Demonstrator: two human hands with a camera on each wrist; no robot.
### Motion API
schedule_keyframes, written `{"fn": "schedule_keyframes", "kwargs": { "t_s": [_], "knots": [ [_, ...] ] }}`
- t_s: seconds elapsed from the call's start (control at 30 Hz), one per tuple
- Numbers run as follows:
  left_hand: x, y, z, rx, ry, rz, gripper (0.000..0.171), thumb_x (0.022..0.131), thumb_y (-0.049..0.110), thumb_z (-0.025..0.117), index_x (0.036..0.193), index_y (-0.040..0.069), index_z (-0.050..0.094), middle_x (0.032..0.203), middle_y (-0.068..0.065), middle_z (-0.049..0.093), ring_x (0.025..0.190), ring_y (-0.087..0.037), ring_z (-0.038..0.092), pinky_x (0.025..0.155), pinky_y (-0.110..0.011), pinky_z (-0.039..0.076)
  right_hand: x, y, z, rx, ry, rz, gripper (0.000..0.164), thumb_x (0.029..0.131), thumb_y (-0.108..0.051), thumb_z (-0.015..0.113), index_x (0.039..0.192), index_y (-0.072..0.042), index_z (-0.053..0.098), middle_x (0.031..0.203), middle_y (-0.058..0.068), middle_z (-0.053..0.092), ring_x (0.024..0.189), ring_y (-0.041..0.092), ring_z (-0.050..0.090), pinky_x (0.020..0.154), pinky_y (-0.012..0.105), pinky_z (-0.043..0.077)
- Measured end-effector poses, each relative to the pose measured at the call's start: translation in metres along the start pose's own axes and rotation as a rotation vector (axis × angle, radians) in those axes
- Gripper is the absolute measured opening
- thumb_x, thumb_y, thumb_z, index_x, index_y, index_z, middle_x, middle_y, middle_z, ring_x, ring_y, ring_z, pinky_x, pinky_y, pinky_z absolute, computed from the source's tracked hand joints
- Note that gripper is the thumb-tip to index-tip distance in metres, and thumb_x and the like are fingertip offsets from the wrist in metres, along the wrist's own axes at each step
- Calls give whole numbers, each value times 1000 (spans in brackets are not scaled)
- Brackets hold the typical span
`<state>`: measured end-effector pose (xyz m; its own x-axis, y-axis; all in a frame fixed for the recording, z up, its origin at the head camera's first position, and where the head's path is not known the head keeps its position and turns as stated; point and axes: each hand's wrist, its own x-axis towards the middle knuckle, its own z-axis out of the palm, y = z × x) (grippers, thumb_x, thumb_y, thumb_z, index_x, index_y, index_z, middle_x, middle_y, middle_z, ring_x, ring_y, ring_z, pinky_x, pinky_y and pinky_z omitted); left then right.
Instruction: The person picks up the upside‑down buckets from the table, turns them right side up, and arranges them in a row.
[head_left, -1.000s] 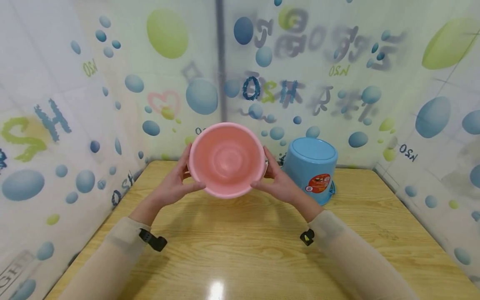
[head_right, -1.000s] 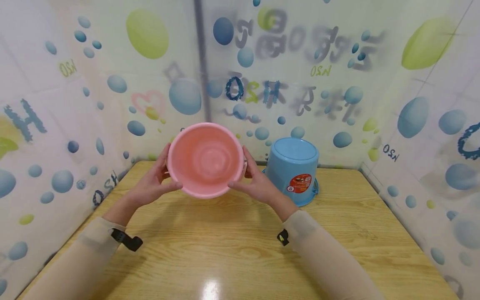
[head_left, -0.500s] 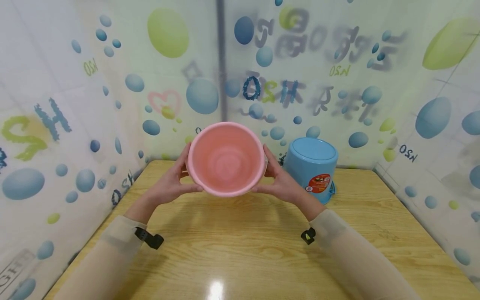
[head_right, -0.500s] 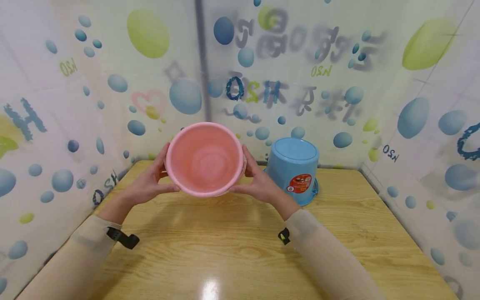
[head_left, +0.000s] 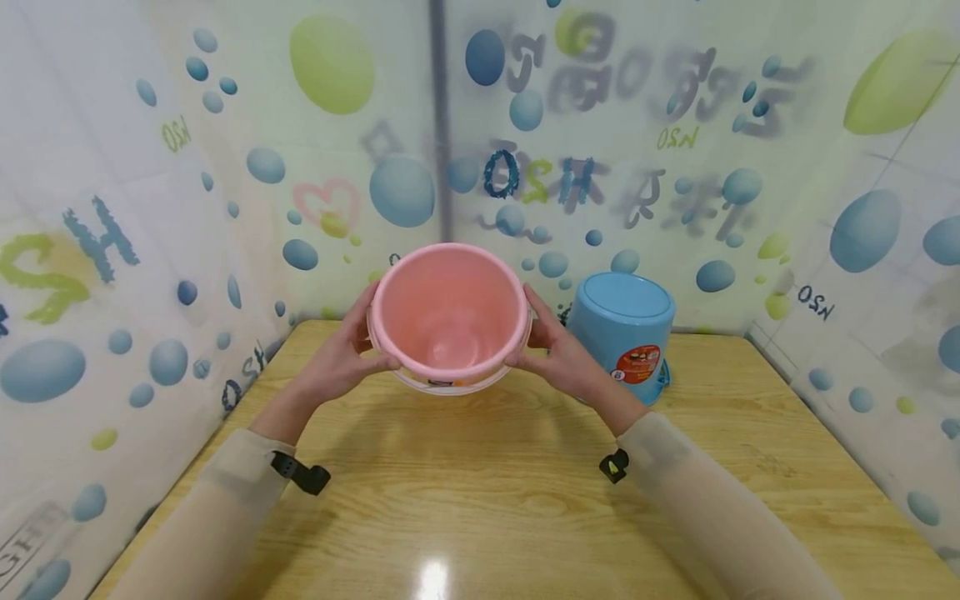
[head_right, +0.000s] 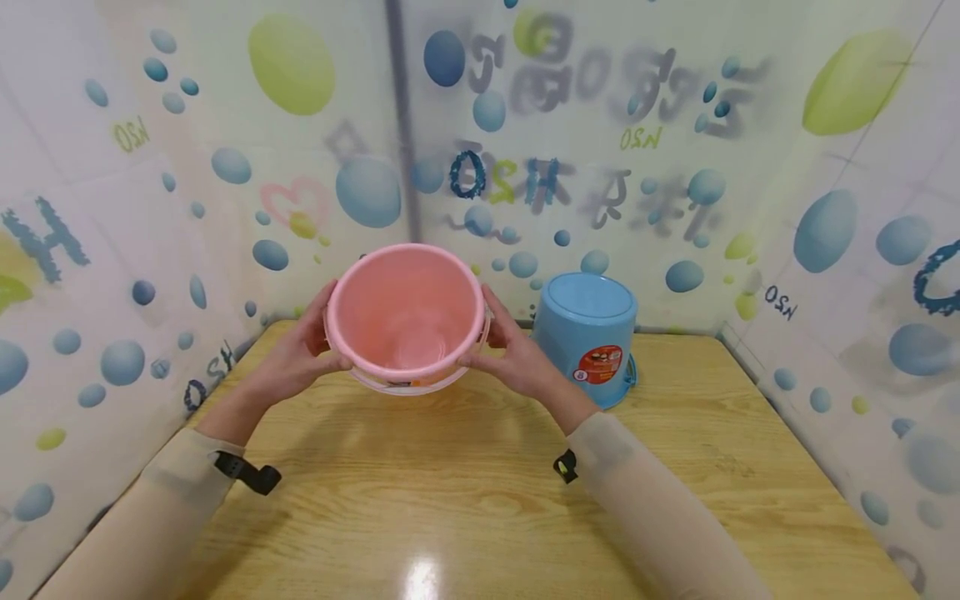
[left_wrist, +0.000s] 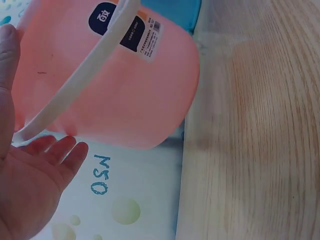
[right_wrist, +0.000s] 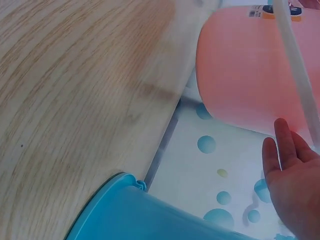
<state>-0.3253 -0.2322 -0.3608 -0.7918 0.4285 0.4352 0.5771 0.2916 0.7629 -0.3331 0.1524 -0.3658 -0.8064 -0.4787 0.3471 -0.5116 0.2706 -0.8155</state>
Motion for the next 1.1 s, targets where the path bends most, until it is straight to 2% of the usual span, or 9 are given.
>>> {"fn": "schedule_keyframes", "kwargs": {
  "t_s": [0.07,0.2,0.33,0.43,0.63,0.7,0.8,0.9,1.1],
  "knots": [
    [2,1,1,-30,-3,7,112,98,4,82,179,31,9,179,-14,33,146,-50,52,106,-26,56,1,0,0,2,1,3,108,102,-39,79,178,-36,3,153,25,65,138,42,67,116,67,51],
    [6,2,4,-28,0,-10,106,100,4,80,178,27,13,172,-17,43,138,-51,58,98,-24,60,1,2,1,2,5,2,104,104,-46,72,179,-30,2,154,26,63,138,41,67,113,61,56],
    [6,3,5,9,10,-45,104,101,6,79,179,27,12,170,-18,47,133,-35,65,97,-23,60,2,5,2,11,5,-18,104,105,-47,69,179,-22,2,155,27,62,140,43,65,114,61,56],
    [6,4,4,9,7,-53,103,103,8,77,179,27,10,169,-20,47,133,-27,66,99,-21,59,3,6,1,14,9,-25,101,106,-43,68,179,-21,2,156,26,62,143,44,63,114,61,55],
    [7,3,4,3,-2,-64,97,107,13,74,179,27,11,175,-16,41,143,-47,59,101,-18,57,5,7,0,15,7,-31,93,112,-36,63,179,-22,0,159,25,59,148,42,59,118,60,52],
    [6,2,4,30,3,-82,95,107,17,73,179,29,12,176,-14,41,144,-47,60,104,-23,58,5,7,0,13,5,-29,90,113,-34,61,179,-23,0,160,26,59,150,41,58,120,60,50],
    [6,2,4,65,7,-113,93,108,23,72,179,30,13,176,-12,40,145,-45,61,109,-41,60,5,6,0,6,7,-12,87,115,-33,59,179,-23,0,162,25,57,150,40,57,121,60,49],
    [6,0,6,88,13,-132,91,109,26,71,179,29,13,178,-11,37,146,-45,60,113,-58,56,5,6,0,0,6,4,85,116,-33,56,179,-21,0,167,23,51,153,41,54,122,60,48],
    [7,-5,9,108,30,-151,89,110,30,69,179,25,13,181,-10,31,152,-44,55,116,-62,52,5,7,0,17,-3,21,81,118,-30,53,179,-20,0,176,19,38,155,42,51,123,58,46]
  ]
}}
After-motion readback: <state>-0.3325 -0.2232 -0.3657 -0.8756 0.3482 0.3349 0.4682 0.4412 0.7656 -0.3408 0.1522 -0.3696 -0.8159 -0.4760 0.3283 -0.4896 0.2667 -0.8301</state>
